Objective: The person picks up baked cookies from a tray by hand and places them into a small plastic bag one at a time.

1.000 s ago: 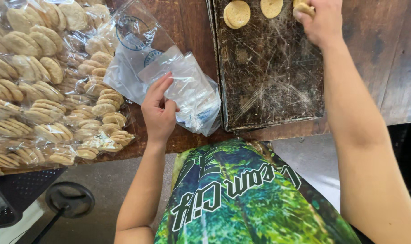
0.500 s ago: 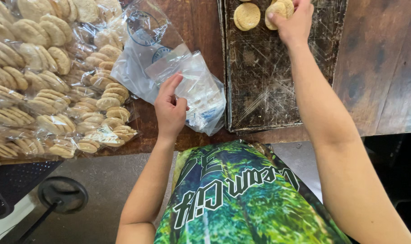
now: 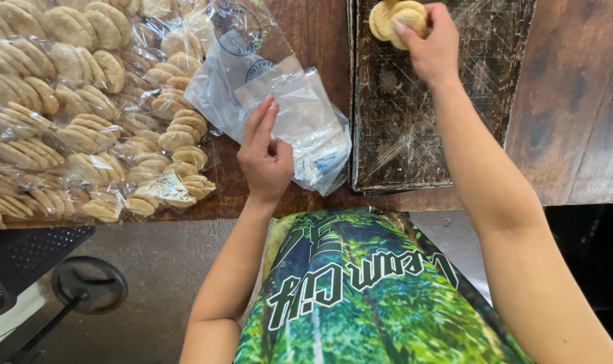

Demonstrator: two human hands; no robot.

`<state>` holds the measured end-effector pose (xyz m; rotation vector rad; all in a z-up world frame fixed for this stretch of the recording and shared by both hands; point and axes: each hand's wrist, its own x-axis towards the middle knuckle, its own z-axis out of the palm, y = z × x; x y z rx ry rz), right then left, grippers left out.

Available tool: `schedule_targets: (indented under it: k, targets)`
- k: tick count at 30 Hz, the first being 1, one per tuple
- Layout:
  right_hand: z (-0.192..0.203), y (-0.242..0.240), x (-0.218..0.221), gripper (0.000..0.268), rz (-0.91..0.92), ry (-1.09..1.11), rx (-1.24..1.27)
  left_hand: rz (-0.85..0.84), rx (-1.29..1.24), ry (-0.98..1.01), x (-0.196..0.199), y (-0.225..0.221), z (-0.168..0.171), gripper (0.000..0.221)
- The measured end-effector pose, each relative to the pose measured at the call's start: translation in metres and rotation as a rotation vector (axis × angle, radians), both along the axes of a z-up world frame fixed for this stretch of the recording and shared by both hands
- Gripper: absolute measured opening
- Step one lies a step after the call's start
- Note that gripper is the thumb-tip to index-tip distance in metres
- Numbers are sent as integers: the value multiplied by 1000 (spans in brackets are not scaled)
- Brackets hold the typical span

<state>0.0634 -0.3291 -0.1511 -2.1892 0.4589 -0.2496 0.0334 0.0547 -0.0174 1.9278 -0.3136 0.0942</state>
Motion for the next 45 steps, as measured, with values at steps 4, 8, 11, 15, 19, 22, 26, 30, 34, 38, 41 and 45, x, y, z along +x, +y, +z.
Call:
schedule_targets:
  k: [4,8,11,15,19,22,26,30,34,38,41,45]
  targets:
    - [15,18,14,36,65,111,-146,-62,-15,46,-1,-7,6,55]
    - [44,52,-1,51,-107,5,-104,-80,-6,104,-5,-7,7,54]
    - [79,79,-23,40,-96,5,146,-92,61,43,-8,-8,4,58]
    - [139,132,-85,42,50,-50,223,-101,179,19,-5,-24,-5,57]
    - [167,176,-106,66,71,-178,124,-226,90,203,-9,-42,2,60]
    - [164,181,-107,70,54,-75,78,-354,94,34,-16,-45,10,67]
    - [159,171,-102,59,33,-49,10,-565,157,-206,-37,-48,14,73]
    - [175,166,-91,67,-11,372,-21,-422,98,-134,-27,-51,11,76]
    - [188,160,-95,42,307,-84,-403,-419,-114,313,-10,-43,19,72]
    - [178,161,-98,44,575,128,-601,-399,-15,139,0,-37,23,69]
    - [164,166,-111,25,430,89,-343,-346,72,266,12,-33,17,70]
    - [151,162,-118,37,-22,8,345,-297,-98,-126,0,-41,1,58]
